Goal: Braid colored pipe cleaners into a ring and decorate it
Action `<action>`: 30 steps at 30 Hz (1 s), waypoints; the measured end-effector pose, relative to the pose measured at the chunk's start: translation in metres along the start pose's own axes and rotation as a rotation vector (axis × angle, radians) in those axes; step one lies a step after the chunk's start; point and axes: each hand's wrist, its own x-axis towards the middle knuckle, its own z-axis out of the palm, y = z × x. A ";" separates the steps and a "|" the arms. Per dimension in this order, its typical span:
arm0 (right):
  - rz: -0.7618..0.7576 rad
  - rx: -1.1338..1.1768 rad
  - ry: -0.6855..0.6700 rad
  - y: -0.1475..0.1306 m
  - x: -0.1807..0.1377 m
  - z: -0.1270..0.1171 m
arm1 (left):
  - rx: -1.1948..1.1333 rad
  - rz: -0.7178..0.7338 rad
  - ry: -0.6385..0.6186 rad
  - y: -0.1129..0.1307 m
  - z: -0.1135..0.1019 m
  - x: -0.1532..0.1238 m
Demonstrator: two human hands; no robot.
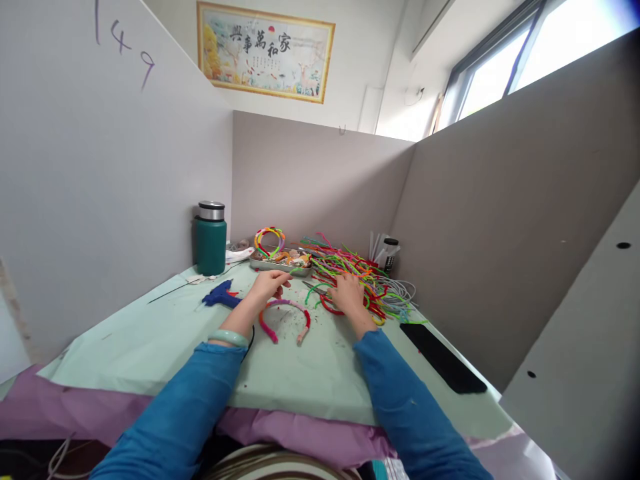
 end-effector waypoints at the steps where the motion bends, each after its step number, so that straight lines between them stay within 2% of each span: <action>1: -0.053 0.035 0.021 -0.004 0.000 0.000 | 0.004 0.012 -0.006 -0.001 0.000 0.000; 3: -0.157 0.225 -0.043 -0.015 0.000 0.004 | 0.016 0.041 -0.035 -0.002 0.001 0.000; 5: -0.172 0.430 -0.106 -0.027 0.000 0.009 | 0.030 0.072 -0.080 -0.002 0.003 0.000; 7: -0.168 0.507 -0.132 -0.036 0.001 0.015 | 0.037 0.092 -0.112 -0.003 0.003 -0.001; 14: -0.131 0.518 -0.134 -0.038 -0.003 0.025 | 0.071 0.068 -0.108 -0.004 0.002 -0.003; 17: -0.136 0.512 -0.102 -0.038 -0.007 0.025 | 0.219 0.047 -0.036 -0.005 0.002 -0.001; 22: -0.195 0.384 0.006 -0.044 -0.016 0.022 | 0.410 0.161 0.090 -0.005 0.001 0.002; 26: -0.251 0.321 0.022 -0.048 -0.021 0.023 | 0.418 0.218 0.059 -0.006 0.003 0.002; 30: -0.280 0.333 -0.032 -0.049 -0.023 0.026 | 0.446 0.231 0.057 -0.007 0.005 0.002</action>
